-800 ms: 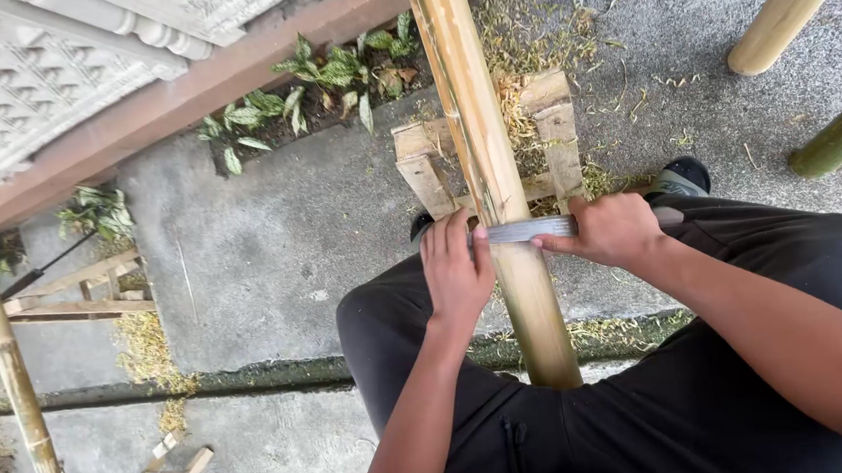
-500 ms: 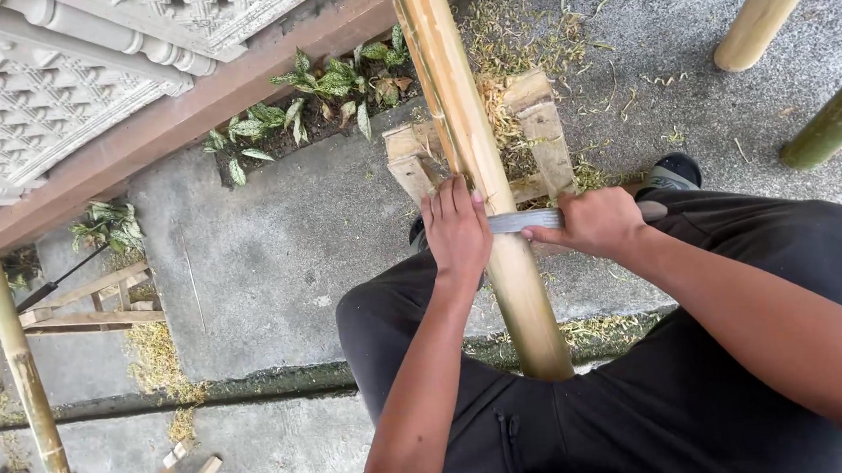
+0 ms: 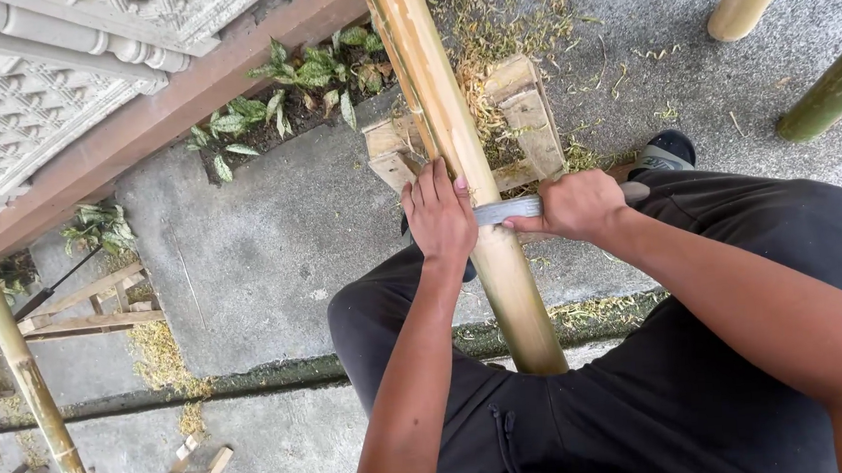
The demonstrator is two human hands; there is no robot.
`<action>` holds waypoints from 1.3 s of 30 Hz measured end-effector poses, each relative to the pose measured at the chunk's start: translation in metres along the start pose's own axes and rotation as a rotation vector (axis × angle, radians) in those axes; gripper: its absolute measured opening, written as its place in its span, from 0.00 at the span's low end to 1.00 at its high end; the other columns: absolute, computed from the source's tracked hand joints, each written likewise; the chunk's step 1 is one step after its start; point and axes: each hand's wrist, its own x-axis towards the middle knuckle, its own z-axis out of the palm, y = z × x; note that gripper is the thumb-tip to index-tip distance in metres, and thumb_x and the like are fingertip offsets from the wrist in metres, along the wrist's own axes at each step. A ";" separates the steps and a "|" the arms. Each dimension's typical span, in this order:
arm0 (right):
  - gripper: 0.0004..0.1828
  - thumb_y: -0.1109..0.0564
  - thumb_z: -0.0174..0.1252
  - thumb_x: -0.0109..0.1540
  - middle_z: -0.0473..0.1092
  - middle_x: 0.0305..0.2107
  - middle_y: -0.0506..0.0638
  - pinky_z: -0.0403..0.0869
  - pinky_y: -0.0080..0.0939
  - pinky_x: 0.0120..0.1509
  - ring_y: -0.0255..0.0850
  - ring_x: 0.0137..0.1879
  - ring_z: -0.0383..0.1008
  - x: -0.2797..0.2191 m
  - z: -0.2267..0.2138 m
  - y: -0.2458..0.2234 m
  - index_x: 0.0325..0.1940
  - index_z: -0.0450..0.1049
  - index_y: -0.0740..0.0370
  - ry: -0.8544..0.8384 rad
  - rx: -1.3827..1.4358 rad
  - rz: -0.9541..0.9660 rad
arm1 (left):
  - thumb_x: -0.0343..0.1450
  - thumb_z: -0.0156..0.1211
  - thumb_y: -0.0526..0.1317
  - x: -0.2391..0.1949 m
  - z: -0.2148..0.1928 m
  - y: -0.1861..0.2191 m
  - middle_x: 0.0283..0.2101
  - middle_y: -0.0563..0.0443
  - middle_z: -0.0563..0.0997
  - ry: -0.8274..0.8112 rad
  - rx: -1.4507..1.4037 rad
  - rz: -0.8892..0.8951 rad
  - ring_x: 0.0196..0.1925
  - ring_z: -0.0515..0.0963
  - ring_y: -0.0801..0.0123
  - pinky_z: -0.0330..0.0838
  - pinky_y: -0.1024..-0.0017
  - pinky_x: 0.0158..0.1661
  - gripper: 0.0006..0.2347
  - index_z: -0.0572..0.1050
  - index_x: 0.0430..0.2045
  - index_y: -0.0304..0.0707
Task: Scraping the outer layer of a bamboo pole with a knife while sitting outdoors.
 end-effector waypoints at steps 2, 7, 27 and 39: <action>0.50 0.11 0.41 0.54 0.77 0.23 0.57 0.79 0.51 0.38 0.49 0.31 0.81 0.001 -0.007 -0.002 0.33 0.79 0.61 -0.002 -0.006 -0.004 | 0.80 0.43 0.45 0.001 0.002 -0.003 0.61 0.39 0.72 0.018 0.004 0.004 0.62 0.72 0.50 0.57 0.48 0.67 0.20 0.67 0.61 0.28; 0.50 0.11 0.41 0.55 0.77 0.23 0.57 0.80 0.51 0.38 0.49 0.31 0.82 0.009 -0.012 -0.003 0.35 0.78 0.60 -0.006 -0.025 0.007 | 0.79 0.43 0.45 0.015 0.000 -0.002 0.59 0.40 0.73 0.036 0.019 -0.001 0.59 0.74 0.52 0.57 0.49 0.64 0.20 0.68 0.61 0.28; 0.50 0.11 0.43 0.55 0.78 0.27 0.60 0.79 0.54 0.45 0.53 0.37 0.82 0.026 -0.033 -0.004 0.37 0.81 0.60 0.026 -0.013 0.029 | 0.80 0.41 0.46 0.041 0.007 -0.013 0.63 0.42 0.71 0.051 -0.001 -0.014 0.60 0.73 0.55 0.55 0.50 0.64 0.20 0.67 0.63 0.33; 0.53 0.10 0.38 0.57 0.77 0.26 0.58 0.79 0.52 0.45 0.48 0.36 0.83 0.054 -0.069 -0.011 0.34 0.82 0.61 -0.085 -0.043 0.080 | 0.81 0.36 0.47 0.087 0.023 -0.031 0.67 0.43 0.69 -0.017 0.090 -0.013 0.63 0.73 0.60 0.54 0.51 0.64 0.22 0.66 0.65 0.32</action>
